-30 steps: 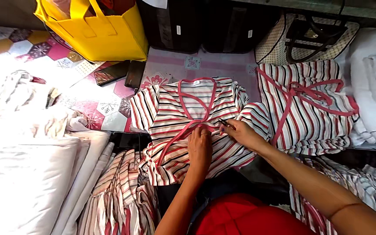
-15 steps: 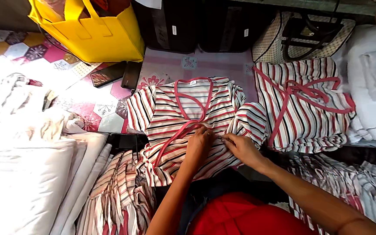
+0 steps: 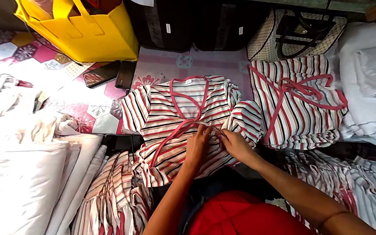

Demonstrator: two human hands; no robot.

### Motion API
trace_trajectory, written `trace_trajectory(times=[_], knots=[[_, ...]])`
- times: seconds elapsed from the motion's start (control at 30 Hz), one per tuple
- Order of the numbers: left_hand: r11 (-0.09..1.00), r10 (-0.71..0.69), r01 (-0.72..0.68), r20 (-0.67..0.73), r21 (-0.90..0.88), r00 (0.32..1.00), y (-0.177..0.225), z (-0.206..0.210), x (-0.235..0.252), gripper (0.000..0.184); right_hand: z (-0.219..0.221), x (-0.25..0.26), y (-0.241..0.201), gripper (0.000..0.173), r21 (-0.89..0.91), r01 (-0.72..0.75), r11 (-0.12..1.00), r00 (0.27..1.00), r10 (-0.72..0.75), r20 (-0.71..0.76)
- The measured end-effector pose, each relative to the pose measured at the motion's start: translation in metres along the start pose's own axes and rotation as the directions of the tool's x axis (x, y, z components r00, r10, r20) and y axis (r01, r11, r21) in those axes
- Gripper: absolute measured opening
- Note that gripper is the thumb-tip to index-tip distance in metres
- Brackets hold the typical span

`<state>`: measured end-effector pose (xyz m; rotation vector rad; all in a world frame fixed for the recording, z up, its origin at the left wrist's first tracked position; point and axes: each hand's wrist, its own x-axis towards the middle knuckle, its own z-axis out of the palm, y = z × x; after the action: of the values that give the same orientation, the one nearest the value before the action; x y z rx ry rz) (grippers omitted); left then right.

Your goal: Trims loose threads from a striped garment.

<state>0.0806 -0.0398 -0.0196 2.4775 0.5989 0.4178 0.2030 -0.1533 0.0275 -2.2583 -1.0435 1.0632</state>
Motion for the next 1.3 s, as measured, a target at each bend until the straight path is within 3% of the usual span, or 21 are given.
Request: trace_trajectory(times=[0.1, 0.2, 0.27, 0.33, 0.4, 0.47, 0.53, 0.7, 0.8, 0.87, 0.97, 1.13, 1.2, 1.3], knots=[[0.998, 0.057, -0.059, 0.08, 0.022, 0.995, -0.011, 0.004, 0.009, 0.022, -0.001, 0.001, 0.006, 0.036, 0.028, 0.01, 1.0, 1.0, -0.011, 0.024], [0.986, 0.156, -0.162, -0.1, -0.05, 0.983, -0.026, 0.013, 0.001, 0.018, -0.003, 0.0, 0.008, 0.038, 0.018, 0.089, 0.996, 0.996, -0.089, -0.008], [0.986, 0.092, -0.112, -0.158, -0.127, 0.983, -0.028, 0.013, -0.008, 0.017, 0.001, -0.001, 0.006, 0.036, -0.061, 0.173, 0.983, 0.972, -0.18, -0.15], [0.982, -0.007, -0.024, -0.159, -0.19, 0.987, -0.027, 0.013, -0.013, 0.015, 0.008, 0.002, 0.003, 0.031, -0.185, 0.282, 0.942, 0.892, -0.328, -0.311], [0.953, -0.115, 0.072, -0.132, -0.295, 0.984, -0.025, 0.01, -0.015, 0.016, 0.013, 0.01, 0.003, 0.028, -0.277, 0.345, 0.897, 0.836, -0.428, -0.345], [0.897, -0.216, 0.157, -0.101, -0.412, 0.971, -0.025, 0.005, -0.016, 0.015, 0.008, 0.009, -0.001, 0.033, -0.233, 0.284, 0.93, 0.932, -0.325, -0.16], [0.856, -0.293, 0.224, -0.082, -0.466, 0.953, -0.025, -0.004, -0.018, 0.016, 0.002, 0.006, -0.002, 0.035, -0.185, 0.243, 0.952, 0.968, -0.25, -0.016], [0.855, -0.363, 0.28, -0.118, -0.436, 0.924, -0.022, -0.018, -0.024, 0.014, 0.001, -0.002, 0.011, 0.035, -0.051, 0.249, 0.967, 0.968, -0.249, 0.017], [0.906, -0.392, 0.373, -0.062, -0.201, 0.918, -0.009, -0.033, -0.02, 0.016, -0.003, -0.002, 0.01, 0.035, 0.059, 0.21, 0.976, 0.976, -0.213, 0.036], [0.882, -0.471, 0.472, 0.05, -0.005, 0.881, 0.009, -0.048, -0.013, 0.019, -0.007, -0.002, 0.008, 0.035, 0.093, 0.187, 0.978, 0.98, -0.193, 0.057], [0.841, -0.533, 0.506, 0.129, 0.194, 0.836, 0.03, -0.06, -0.004, 0.021, -0.011, -0.002, 0.006, 0.035, 0.101, 0.157, 0.982, 0.983, -0.166, 0.08], [0.916, -0.4, 0.398, 0.217, 0.056, 0.89, 0.021, -0.032, 0.013, 0.028, -0.006, -0.003, 0.005, 0.035, 0.092, 0.118, 0.989, 0.991, -0.123, 0.049], [0.954, -0.294, 0.3, 0.169, -0.008, 0.941, 0.006, -0.004, 0.014, 0.026, -0.005, -0.002, 0.006, 0.035, 0.074, 0.119, 0.99, 0.991, -0.123, 0.054], [0.965, -0.246, 0.251, 0.066, -0.08, 0.967, -0.008, -0.014, 0.006, 0.024, -0.005, -0.002, 0.011, 0.034, 0.068, 0.162, 0.984, 0.984, -0.166, 0.059]])
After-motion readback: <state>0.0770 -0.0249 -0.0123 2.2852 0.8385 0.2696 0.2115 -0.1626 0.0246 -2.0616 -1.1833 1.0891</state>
